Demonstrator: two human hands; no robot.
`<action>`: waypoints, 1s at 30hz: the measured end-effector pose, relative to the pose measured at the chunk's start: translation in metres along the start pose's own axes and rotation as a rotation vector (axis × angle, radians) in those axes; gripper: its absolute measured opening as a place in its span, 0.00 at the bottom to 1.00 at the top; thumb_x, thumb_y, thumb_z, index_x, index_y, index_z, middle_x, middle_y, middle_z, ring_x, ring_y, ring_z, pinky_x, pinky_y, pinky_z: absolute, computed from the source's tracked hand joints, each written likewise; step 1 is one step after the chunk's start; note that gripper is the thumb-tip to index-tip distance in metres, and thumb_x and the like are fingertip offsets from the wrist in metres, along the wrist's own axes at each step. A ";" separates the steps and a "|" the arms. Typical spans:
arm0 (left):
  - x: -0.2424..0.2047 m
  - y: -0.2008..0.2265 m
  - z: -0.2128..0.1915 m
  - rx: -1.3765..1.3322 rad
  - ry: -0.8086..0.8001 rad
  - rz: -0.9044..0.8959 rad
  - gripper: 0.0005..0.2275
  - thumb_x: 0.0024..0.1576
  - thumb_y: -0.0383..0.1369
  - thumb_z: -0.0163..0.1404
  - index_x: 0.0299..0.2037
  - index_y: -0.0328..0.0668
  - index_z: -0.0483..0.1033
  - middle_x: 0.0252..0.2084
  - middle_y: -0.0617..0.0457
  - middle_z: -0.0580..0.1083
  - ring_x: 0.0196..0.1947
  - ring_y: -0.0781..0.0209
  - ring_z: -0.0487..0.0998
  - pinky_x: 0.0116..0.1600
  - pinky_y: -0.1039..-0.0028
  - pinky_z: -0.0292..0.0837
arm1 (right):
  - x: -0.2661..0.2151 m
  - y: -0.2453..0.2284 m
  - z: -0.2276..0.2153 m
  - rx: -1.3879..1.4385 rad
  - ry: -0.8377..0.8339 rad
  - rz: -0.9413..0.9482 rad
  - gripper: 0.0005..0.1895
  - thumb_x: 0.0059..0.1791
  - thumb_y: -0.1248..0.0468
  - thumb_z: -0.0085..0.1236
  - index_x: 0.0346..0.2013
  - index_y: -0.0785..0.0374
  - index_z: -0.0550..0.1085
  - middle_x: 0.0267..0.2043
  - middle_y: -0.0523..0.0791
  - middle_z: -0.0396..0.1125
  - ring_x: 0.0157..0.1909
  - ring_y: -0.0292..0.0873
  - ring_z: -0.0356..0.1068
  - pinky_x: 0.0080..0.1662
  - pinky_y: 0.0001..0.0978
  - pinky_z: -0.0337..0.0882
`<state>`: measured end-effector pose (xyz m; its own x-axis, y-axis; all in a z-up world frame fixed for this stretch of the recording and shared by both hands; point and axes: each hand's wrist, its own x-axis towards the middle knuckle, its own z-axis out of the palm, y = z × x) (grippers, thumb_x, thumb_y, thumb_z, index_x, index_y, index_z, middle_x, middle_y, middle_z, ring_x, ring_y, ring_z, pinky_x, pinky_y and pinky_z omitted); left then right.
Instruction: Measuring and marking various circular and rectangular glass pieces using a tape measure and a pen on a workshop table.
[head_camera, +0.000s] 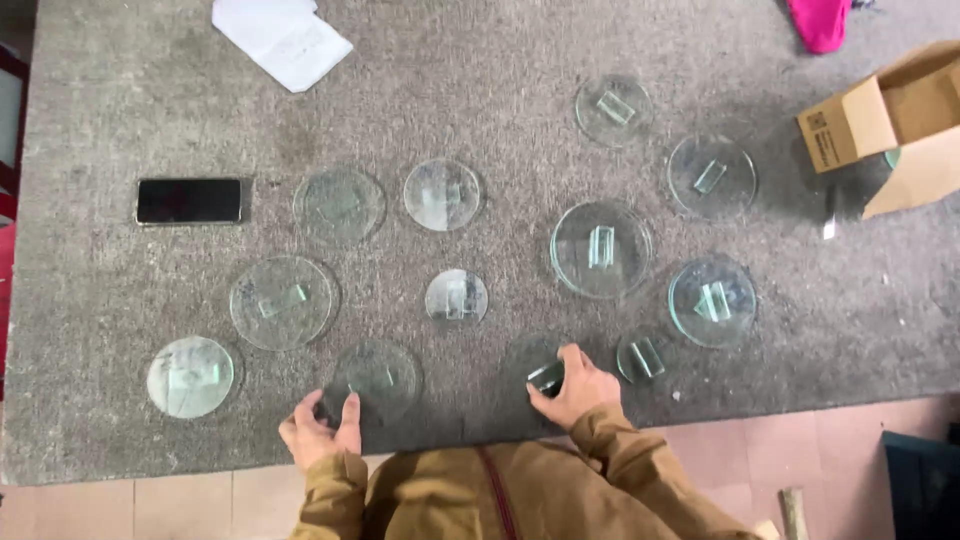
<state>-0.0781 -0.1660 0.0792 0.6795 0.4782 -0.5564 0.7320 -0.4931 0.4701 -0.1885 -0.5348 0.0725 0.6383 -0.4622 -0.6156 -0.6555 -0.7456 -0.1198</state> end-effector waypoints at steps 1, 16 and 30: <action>-0.004 0.004 -0.004 -0.027 -0.013 -0.009 0.27 0.58 0.42 0.68 0.68 0.51 0.78 0.66 0.45 0.63 0.56 0.50 0.75 0.66 0.52 0.77 | 0.000 0.001 0.000 -0.003 0.033 -0.026 0.40 0.44 0.27 0.63 0.59 0.47 0.66 0.48 0.40 0.76 0.38 0.53 0.81 0.45 0.50 0.78; -0.088 0.071 0.035 -0.195 -0.642 0.629 0.28 0.59 0.51 0.58 0.67 0.47 0.76 0.55 0.48 0.84 0.55 0.54 0.86 0.59 0.63 0.85 | -0.037 0.007 -0.049 2.153 -1.192 -0.678 0.36 0.54 0.39 0.60 0.57 0.68 0.67 0.37 0.50 0.64 0.24 0.42 0.60 0.26 0.36 0.68; -0.091 0.046 0.135 -0.560 -1.145 0.428 0.11 0.68 0.30 0.57 0.55 0.35 0.71 0.39 0.32 0.84 0.34 0.45 0.89 0.34 0.65 0.87 | -0.012 0.046 0.013 1.923 -0.907 -0.404 0.42 0.50 0.39 0.47 0.73 0.58 0.69 0.49 0.62 0.73 0.40 0.56 0.76 0.37 0.52 0.78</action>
<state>-0.1128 -0.3298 0.0589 0.6363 -0.6454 -0.4225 0.5823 0.0426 0.8119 -0.2318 -0.5576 0.0649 0.8751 0.2805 -0.3943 -0.4312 0.8218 -0.3725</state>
